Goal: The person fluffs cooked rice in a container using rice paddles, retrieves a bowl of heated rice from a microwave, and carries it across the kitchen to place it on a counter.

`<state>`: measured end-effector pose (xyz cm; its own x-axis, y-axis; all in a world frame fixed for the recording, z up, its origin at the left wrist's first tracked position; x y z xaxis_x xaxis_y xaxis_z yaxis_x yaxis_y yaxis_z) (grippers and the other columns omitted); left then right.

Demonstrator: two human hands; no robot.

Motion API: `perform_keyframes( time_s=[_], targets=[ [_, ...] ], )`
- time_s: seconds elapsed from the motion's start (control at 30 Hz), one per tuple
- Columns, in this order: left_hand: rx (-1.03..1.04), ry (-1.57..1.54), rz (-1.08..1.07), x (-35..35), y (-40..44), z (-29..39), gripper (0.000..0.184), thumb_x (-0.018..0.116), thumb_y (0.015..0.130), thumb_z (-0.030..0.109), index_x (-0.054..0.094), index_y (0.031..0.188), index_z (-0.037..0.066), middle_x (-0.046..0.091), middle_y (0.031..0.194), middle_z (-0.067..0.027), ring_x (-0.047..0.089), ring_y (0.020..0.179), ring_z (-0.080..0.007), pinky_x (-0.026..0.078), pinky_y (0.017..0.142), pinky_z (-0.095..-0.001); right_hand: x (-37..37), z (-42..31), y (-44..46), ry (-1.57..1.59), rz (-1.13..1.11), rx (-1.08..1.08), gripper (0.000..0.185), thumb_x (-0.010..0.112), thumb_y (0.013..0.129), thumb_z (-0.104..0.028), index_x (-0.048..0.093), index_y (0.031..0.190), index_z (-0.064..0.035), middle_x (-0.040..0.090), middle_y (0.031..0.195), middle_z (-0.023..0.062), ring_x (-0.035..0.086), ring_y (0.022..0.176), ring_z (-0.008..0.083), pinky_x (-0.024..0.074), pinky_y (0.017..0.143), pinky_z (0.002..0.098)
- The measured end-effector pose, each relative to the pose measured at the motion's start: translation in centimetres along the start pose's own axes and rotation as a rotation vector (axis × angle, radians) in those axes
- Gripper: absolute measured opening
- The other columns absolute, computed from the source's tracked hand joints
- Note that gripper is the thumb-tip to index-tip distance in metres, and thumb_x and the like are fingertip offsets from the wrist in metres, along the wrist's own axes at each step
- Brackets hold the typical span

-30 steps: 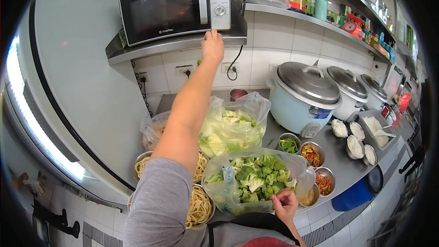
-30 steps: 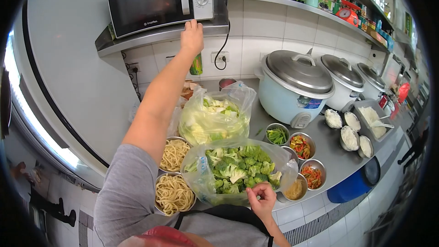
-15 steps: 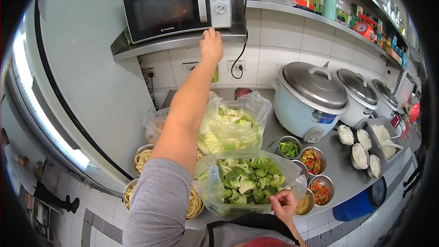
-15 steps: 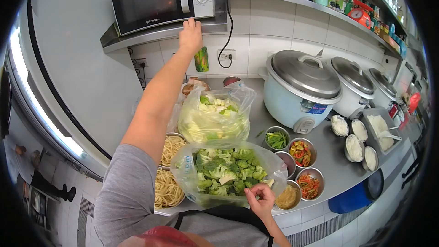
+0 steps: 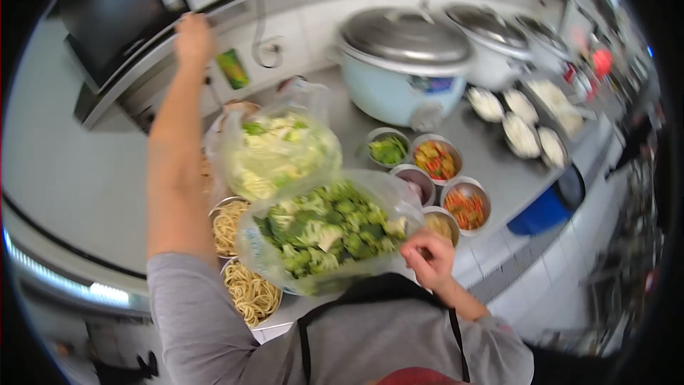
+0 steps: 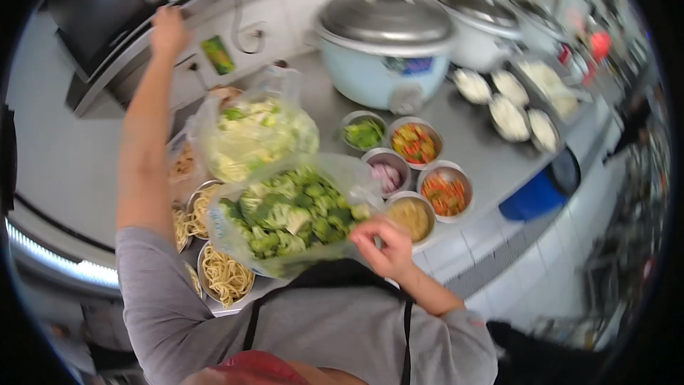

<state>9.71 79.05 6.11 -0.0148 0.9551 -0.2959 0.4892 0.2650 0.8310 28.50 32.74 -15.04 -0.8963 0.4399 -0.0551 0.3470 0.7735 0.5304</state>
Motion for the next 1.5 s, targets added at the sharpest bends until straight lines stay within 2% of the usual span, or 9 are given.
perform_keyframes(
  time_s=[0.2,0.3,0.5,0.83,0.93,0.97,1.07,1.23,1.5],
  targets=[
    [-0.036,-0.056,-0.204,-1.3,0.5,0.4,0.051,0.071,0.061,0.021,0.045,0.1,0.001,0.046,0.1,-0.0144,0.051,0.095,-0.0315,0.046,0.079,-0.0387,-0.9,0.1,-3.4,0.067,0.152,-0.019,0.014,0.058,0.075,0.001,0.048,0.065,-0.0015,0.052,0.063,0.0045,0.045,0.049,0.0116,0.0334,0.045,0.0242],
    [-0.077,-0.019,-0.301,-2.9,0.7,1.2,0.057,0.069,0.064,0.028,0.042,0.106,0.001,0.045,0.108,-0.0175,0.049,0.1,-0.0322,0.044,0.082,-0.039,-1.1,-0.2,-5.0,-0.057,0.137,-0.173,0.007,0.059,0.074,0.001,0.053,0.075,-0.0007,0.056,0.069,0.0053,0.044,0.047,0.0098,0.0336,0.043,0.0222],
    [-0.142,-0.086,-0.422,-3.5,0.6,5.1,0.077,0.061,0.069,0.044,0.028,0.129,0.008,0.036,0.125,-0.0244,0.034,0.118,-0.0351,0.03,0.088,-0.0571,-1.8,-1.7,-8.1,-0.179,0.32,0.126,0.021,0.061,0.073,0.0,0.06,0.094,-0.002,0.058,0.074,0.0046,0.044,0.046,0.0049,0.0353,0.043,0.0172],
    [0.463,-0.874,-0.232,-17.4,2.4,27.6,0.06,0.062,0.07,0.035,0.044,0.121,0.01,0.048,0.118,-0.0145,0.047,0.108,-0.029,0.035,0.09,-0.0457,-10.6,-3.4,-11.0,-0.296,0.332,0.053,0.011,0.06,0.074,0.0,0.062,0.084,-0.0022,0.057,0.062,0.0034,0.047,0.047,0.0068,0.0363,0.043,0.0198],
    [0.567,-1.084,-0.248,-21.4,2.9,35.3,0.036,0.06,0.072,0.031,0.06,0.095,0.004,0.057,0.099,-0.0175,0.055,0.092,-0.0294,0.043,0.078,-0.0339,-16.1,-3.8,-12.2,-0.392,0.344,0.023,0.012,0.059,0.073,0.002,0.062,0.084,-0.0016,0.057,0.063,0.0043,0.048,0.047,0.0076,0.0369,0.043,0.0198],
    [0.544,-1.144,-0.626,-21.2,2.4,38.8,0.033,0.058,0.073,0.032,0.063,0.078,0.0,0.06,0.082,-0.0201,0.058,0.079,-0.031,0.044,0.07,-0.0378,-18.3,-3.9,-12.7,-0.413,0.363,0.034,0.013,0.059,0.073,0.003,0.062,0.084,-0.0012,0.057,0.062,0.0046,0.049,0.048,0.0077,0.0372,0.043,0.0198],
    [0.86,-0.959,-0.849,-15.1,-2.2,49.4,0.028,0.05,0.074,0.025,0.063,0.079,0.001,0.061,0.075,-0.0184,0.058,0.067,-0.0305,0.045,0.065,-0.0372,-24.9,-4.6,-14.6,-0.434,0.428,0.141,0.011,0.055,0.075,0.004,0.061,0.083,0.0017,0.057,0.063,0.0061,0.05,0.048,0.0081,0.0372,0.043,0.0187],
    [1.045,-0.741,-0.796,-7.6,-9.5,55.9,0.027,0.044,0.075,0.019,0.061,0.085,0.002,0.059,0.086,-0.022,0.057,0.08,-0.0346,0.045,0.075,-0.0429,-33.2,-4.7,-17.5,-0.384,0.607,0.243,0.009,0.055,0.076,0.004,0.061,0.083,0.003,0.058,0.063,0.0059,0.052,0.049,0.0071,0.0371,0.042,0.0173],
    [0.581,-0.83,-0.905,-6.3,-12.1,55.6,0.03,0.046,0.069,0.014,0.062,0.092,0.003,0.059,0.09,-0.0221,0.056,0.085,-0.0352,0.043,0.082,-0.0406,-39.2,-1.7,-16.1,-0.329,0.641,0.252,0.008,0.055,0.078,0.001,0.06,0.084,0.0038,0.057,0.064,0.0063,0.052,0.05,0.0071,0.0379,0.042,0.017]
  ],
)
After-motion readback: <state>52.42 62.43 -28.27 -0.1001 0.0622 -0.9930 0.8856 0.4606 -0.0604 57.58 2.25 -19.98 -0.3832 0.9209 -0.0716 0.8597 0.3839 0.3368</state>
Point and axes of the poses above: each hand's wrist, its own y-axis towards the middle knuckle, its own x-axis out of the palm, z = x × y, the point moved 4 cm from there along y, towards the middle knuckle
